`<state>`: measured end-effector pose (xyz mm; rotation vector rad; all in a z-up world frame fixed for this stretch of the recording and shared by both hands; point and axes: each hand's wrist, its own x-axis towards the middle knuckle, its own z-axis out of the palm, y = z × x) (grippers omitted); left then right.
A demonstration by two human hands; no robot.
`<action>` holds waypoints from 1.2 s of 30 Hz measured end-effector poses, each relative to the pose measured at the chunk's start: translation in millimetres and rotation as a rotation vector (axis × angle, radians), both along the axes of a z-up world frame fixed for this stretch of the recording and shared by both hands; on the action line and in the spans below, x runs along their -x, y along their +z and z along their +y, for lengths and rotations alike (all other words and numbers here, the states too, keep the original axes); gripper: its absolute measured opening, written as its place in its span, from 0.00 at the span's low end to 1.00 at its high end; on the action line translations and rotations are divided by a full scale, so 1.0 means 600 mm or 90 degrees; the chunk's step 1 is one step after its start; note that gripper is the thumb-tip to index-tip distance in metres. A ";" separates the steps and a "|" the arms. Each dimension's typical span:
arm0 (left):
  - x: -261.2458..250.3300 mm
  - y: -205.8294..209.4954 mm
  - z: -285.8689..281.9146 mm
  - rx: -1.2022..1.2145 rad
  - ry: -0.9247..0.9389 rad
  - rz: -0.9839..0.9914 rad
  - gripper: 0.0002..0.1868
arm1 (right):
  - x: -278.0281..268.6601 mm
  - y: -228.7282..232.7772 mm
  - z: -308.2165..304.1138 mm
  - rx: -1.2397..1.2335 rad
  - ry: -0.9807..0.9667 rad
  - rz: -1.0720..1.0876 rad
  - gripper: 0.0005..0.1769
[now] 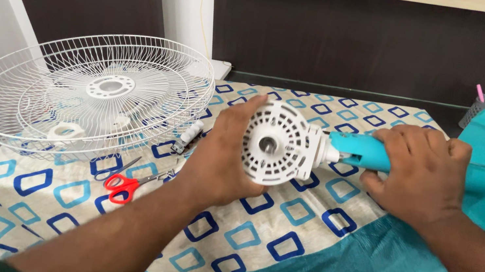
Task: The person assembles an electric fan by attaching the motor housing to the neck and securing it with a screwdriver. They then connect the power cord and tighten the screws to complete the assembly.
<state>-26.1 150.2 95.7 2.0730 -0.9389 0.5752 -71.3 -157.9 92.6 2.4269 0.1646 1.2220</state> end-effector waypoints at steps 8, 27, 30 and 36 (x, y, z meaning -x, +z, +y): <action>0.030 -0.056 0.002 0.027 0.022 0.041 0.65 | 0.022 -0.021 0.017 -0.032 0.046 -0.022 0.31; -0.017 -0.079 -0.033 0.089 0.020 0.051 0.53 | -0.037 -0.027 -0.013 -0.008 0.050 -0.034 0.20; -0.015 -0.079 -0.031 0.068 0.049 0.095 0.48 | -0.034 -0.030 -0.008 -0.027 0.061 -0.036 0.23; -0.010 -0.070 -0.028 0.059 0.072 0.088 0.48 | -0.035 -0.051 0.015 -0.044 0.038 -0.071 0.26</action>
